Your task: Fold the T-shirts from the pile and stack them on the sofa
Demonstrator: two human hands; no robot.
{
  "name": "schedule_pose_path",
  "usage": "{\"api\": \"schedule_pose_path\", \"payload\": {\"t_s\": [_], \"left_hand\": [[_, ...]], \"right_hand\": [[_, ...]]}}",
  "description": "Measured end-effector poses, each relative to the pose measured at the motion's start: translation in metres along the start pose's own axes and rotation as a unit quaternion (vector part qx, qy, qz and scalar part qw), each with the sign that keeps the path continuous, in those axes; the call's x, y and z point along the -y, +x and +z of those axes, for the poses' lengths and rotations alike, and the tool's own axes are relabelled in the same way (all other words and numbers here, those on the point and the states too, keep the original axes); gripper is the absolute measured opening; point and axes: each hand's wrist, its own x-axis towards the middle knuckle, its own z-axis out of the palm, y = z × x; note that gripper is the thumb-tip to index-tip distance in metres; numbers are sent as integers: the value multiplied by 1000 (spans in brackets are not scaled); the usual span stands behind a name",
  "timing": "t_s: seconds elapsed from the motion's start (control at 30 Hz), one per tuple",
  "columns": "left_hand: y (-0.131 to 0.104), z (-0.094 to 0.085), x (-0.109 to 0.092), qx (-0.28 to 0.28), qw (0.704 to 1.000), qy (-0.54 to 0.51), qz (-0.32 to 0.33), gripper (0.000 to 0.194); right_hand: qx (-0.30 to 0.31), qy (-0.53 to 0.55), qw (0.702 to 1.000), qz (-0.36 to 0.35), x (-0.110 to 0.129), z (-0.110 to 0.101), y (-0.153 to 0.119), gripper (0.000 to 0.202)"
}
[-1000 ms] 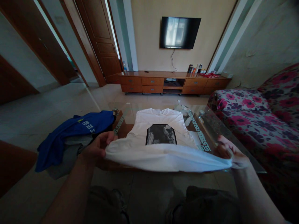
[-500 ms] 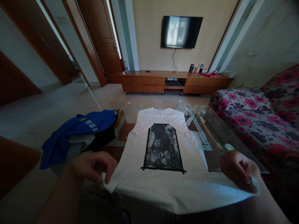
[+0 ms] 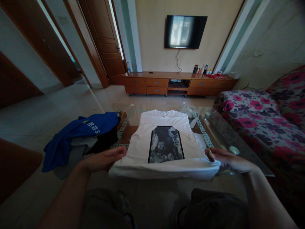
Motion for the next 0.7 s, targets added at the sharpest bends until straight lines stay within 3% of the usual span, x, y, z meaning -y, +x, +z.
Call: {"api": "schedule_pose_path", "payload": {"t_s": [0.1, 0.17, 0.4, 0.53, 0.7], "left_hand": [[7, 6, 0, -33, 998, -60, 10, 37], [9, 12, -2, -33, 997, -74, 10, 38], [14, 13, -7, -85, 995, 1, 58, 43], [14, 5, -5, -88, 988, 119, 39, 72], [10, -1, 6, -18, 976, 214, -23, 42]], "right_hand": [[82, -87, 993, 18, -5, -6, 2, 77], [77, -152, 984, 45, -12, -7, 5, 84], [55, -250, 958, 132, -23, 6, 13, 68], [62, -193, 973, 107, -26, 3, 10, 72], [134, -103, 983, 65, -18, 2, 4, 69]]}}
